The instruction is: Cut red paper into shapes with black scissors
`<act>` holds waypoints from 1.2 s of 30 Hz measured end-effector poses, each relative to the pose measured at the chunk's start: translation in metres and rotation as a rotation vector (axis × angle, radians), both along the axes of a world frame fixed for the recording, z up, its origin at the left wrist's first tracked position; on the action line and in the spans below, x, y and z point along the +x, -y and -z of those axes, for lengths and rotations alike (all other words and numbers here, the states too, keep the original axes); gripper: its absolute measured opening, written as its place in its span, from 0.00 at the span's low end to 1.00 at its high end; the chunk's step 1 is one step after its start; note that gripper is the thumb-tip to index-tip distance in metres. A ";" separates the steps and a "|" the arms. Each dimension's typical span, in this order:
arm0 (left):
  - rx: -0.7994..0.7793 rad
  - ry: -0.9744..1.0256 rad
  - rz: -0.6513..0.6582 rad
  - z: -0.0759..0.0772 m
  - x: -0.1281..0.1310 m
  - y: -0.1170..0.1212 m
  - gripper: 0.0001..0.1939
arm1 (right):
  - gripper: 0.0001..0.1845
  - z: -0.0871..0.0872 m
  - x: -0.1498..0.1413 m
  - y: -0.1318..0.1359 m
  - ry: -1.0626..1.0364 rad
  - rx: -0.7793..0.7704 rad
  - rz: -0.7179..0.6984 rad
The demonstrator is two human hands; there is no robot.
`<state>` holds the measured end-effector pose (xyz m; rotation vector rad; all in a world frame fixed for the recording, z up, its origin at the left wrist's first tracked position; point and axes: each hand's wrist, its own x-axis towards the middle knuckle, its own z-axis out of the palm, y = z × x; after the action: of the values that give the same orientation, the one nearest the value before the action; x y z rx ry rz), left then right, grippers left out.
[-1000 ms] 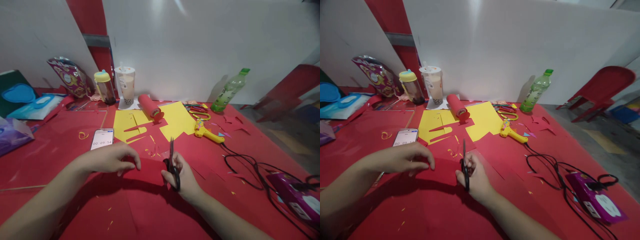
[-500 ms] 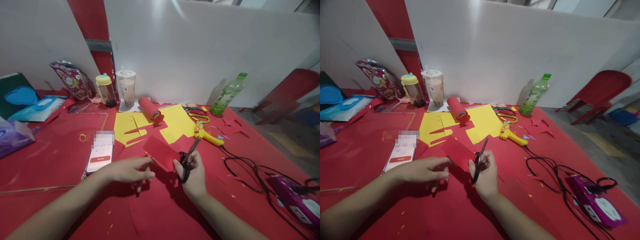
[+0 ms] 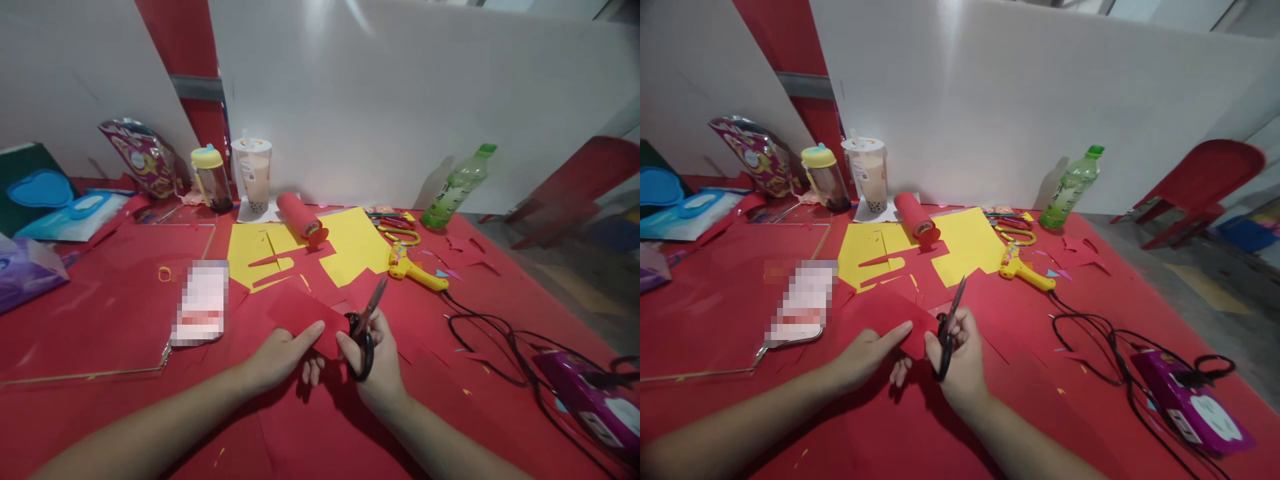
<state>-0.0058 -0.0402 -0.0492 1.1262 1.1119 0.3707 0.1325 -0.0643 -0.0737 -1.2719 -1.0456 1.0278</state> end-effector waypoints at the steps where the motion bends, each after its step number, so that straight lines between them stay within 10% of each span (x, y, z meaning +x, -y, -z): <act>1: 0.004 -0.038 -0.002 -0.002 0.000 0.001 0.31 | 0.18 0.000 0.000 0.001 0.008 -0.003 -0.005; 16: 0.124 -0.309 0.064 -0.024 -0.017 -0.016 0.31 | 0.15 -0.003 -0.002 0.000 -0.201 -0.029 -0.135; 24: 0.239 -0.313 -0.163 -0.042 -0.036 -0.023 0.30 | 0.24 -0.006 -0.003 0.004 -0.322 -0.173 -0.515; 36: 0.419 -0.510 0.052 -0.063 -0.042 -0.027 0.29 | 0.24 0.010 0.000 0.005 -0.471 -0.026 -0.816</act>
<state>-0.0478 -0.0135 0.0133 1.6779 1.4869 0.2878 0.1322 -0.0696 -0.0834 -0.5376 -1.1871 1.8492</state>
